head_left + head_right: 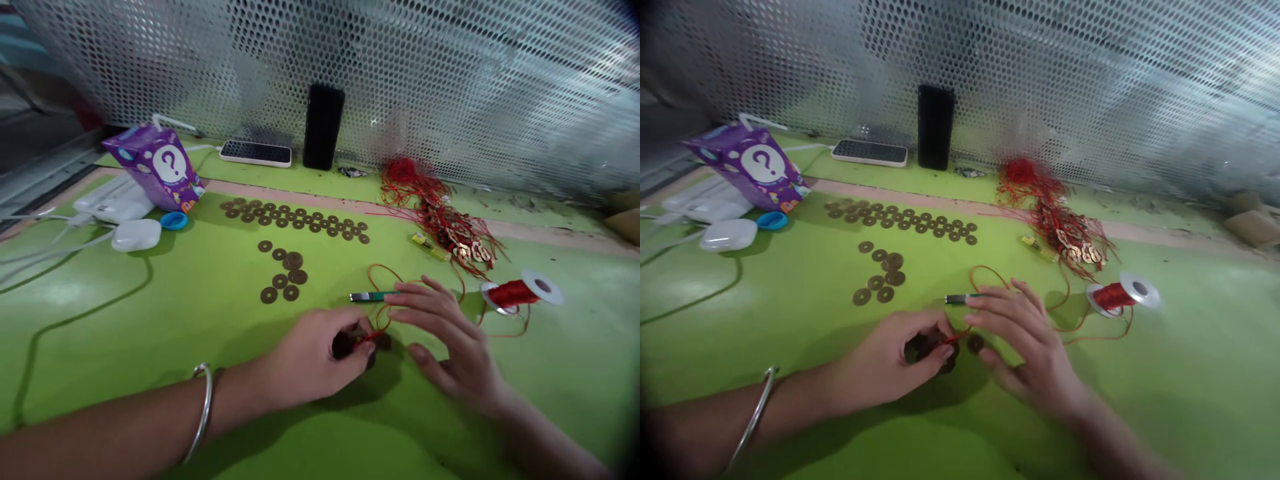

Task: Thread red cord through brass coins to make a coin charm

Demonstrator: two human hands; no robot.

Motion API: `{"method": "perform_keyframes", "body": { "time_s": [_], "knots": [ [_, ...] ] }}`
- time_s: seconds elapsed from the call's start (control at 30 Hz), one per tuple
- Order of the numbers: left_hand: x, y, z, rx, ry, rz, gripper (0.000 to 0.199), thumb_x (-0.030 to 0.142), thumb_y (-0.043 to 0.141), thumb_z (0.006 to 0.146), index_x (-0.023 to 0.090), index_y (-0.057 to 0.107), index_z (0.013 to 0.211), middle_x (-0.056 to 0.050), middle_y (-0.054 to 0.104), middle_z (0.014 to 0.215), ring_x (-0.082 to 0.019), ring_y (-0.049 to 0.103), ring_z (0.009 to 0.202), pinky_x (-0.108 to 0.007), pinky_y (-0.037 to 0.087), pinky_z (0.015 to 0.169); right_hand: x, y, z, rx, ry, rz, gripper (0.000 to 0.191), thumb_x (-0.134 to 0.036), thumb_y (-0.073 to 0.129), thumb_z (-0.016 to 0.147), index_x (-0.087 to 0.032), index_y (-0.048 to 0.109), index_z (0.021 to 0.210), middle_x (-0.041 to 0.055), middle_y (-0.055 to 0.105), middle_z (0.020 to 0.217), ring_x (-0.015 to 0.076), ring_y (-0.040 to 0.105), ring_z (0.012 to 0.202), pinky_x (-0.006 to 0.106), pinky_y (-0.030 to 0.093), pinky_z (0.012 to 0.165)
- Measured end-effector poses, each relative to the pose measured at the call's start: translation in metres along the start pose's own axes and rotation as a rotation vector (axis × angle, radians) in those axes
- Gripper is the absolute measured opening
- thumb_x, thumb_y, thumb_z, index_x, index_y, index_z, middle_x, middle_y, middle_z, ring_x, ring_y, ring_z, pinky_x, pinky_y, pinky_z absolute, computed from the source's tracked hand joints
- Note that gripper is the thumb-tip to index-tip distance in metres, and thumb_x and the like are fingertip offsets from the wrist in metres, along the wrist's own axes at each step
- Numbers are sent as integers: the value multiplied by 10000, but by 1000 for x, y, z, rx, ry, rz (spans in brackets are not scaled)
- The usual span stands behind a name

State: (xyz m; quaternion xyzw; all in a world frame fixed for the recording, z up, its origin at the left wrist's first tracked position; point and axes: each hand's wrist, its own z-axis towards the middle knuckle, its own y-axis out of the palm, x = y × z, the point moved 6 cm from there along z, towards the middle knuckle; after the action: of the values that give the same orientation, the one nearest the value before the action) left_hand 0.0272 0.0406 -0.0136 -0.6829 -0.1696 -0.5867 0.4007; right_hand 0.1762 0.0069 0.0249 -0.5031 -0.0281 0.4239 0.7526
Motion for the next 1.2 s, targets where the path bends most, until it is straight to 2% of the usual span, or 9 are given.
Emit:
{"method": "perform_keyframes", "body": {
  "time_s": [0.1, 0.23, 0.37, 0.53, 0.8, 0.9, 1.0, 1.1, 1.2],
  "knots": [
    [3, 0, -1, -8, 43, 59, 63, 186, 533, 818, 184, 561, 762, 46, 542, 608, -86, 460, 520, -188, 348, 493, -6, 10, 1, -77, -20, -50, 227, -209, 587, 877, -235, 604, 1102, 57, 711, 1040, 262, 605, 1118, 522, 311, 1081],
    [2, 2, -1, -40, 33, 81, 93, 201, 529, 828, 187, 558, 741, 45, 566, 627, -87, 483, 539, -191, 357, 507, -2, 15, 0, -84, 32, 38, 90, -177, 582, 899, -247, 610, 948, 11, 717, 847, 218, 661, 955, 469, 396, 1003],
    [2, 2, -1, -53, 27, 83, 85, 212, 533, 828, 187, 568, 755, 43, 570, 637, -91, 496, 555, -191, 369, 518, 0, 16, -2, -80, 58, 104, 74, -168, 575, 911, -236, 590, 938, 7, 696, 826, 191, 661, 848, 468, 401, 984],
    [4, 2, -2, -77, 48, 92, 168, 314, 530, 882, 186, 603, 800, 19, 614, 675, -113, 536, 582, -205, 389, 530, -2, 14, -2, -41, 87, 141, 75, -168, 563, 909, -234, 595, 898, 5, 676, 785, 178, 649, 754, 454, 459, 909],
    [9, 4, -1, -129, 129, 158, 169, 237, 520, 875, 175, 629, 763, 5, 633, 679, -123, 551, 603, -211, 397, 565, 4, 13, -4, -5, 111, 157, 88, -139, 582, 890, -226, 589, 893, -4, 660, 779, 171, 638, 737, 435, 460, 909],
    [8, 4, -1, -128, 132, 138, 166, 203, 513, 859, 166, 627, 743, 10, 630, 676, -115, 547, 612, -206, 403, 588, 8, 11, -5, 48, 136, 113, 138, -110, 575, 887, -216, 590, 973, 28, 650, 872, 188, 626, 853, 402, 480, 876],
    [6, 3, 0, -97, 92, 70, 172, 224, 506, 860, 163, 624, 751, 9, 634, 687, -111, 552, 622, -200, 404, 584, 7, 2, -4, 155, 114, 21, 242, -77, 590, 858, -193, 581, 1070, 82, 605, 1015, 220, 577, 1000, 377, 486, 844],
    [1, 1, 0, -62, 19, -47, 175, 251, 512, 859, 160, 614, 749, 9, 621, 674, -107, 535, 601, -188, 392, 541, -5, -1, -2, 177, 11, -20, 244, -54, 594, 831, -186, 589, 1035, 73, 587, 958, 210, 574, 923, 358, 483, 781],
    [1, -2, 0, -13, -12, -124, 162, 241, 523, 843, 155, 599, 728, 11, 595, 651, -104, 515, 596, -182, 392, 539, -14, 5, -1, 108, -41, -35, 208, -66, 596, 827, -184, 603, 999, 50, 597, 879, 188, 582, 815, 336, 480, 712]
  ]
}}
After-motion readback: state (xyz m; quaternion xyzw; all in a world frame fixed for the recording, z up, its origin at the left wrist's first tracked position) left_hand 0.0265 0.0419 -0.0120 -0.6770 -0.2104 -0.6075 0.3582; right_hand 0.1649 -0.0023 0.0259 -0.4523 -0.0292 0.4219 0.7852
